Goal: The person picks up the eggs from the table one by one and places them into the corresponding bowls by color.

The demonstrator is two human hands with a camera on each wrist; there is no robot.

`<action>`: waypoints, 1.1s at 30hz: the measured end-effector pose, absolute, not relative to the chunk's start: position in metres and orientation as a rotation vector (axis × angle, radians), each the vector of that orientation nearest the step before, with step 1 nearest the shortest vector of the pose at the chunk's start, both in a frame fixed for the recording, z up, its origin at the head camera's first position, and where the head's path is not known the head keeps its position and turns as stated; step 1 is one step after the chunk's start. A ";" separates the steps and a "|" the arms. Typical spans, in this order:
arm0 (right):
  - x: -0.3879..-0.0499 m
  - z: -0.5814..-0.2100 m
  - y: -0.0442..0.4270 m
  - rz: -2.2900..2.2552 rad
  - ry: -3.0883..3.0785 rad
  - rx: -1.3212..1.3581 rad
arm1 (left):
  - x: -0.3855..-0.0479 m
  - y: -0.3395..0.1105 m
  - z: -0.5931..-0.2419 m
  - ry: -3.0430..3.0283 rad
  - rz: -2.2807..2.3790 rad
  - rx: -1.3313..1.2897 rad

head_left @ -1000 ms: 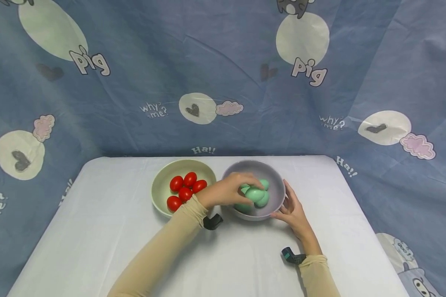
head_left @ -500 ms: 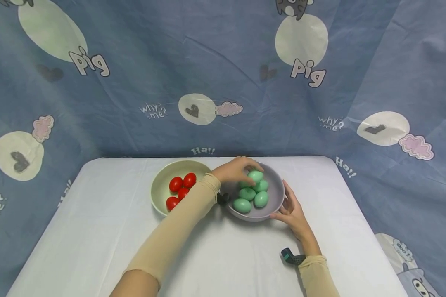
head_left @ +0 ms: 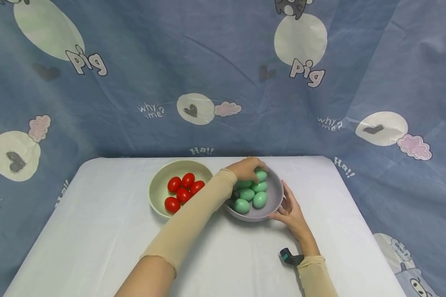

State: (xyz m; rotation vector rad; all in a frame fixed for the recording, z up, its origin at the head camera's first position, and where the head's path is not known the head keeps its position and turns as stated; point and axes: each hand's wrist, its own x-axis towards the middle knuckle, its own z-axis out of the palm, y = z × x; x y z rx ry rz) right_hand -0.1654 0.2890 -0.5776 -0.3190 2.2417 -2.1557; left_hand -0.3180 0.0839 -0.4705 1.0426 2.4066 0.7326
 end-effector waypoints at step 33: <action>-0.172 -0.576 0.300 -2.114 2.275 -0.313 | -0.281 0.055 -0.460 2.637 0.311 1.117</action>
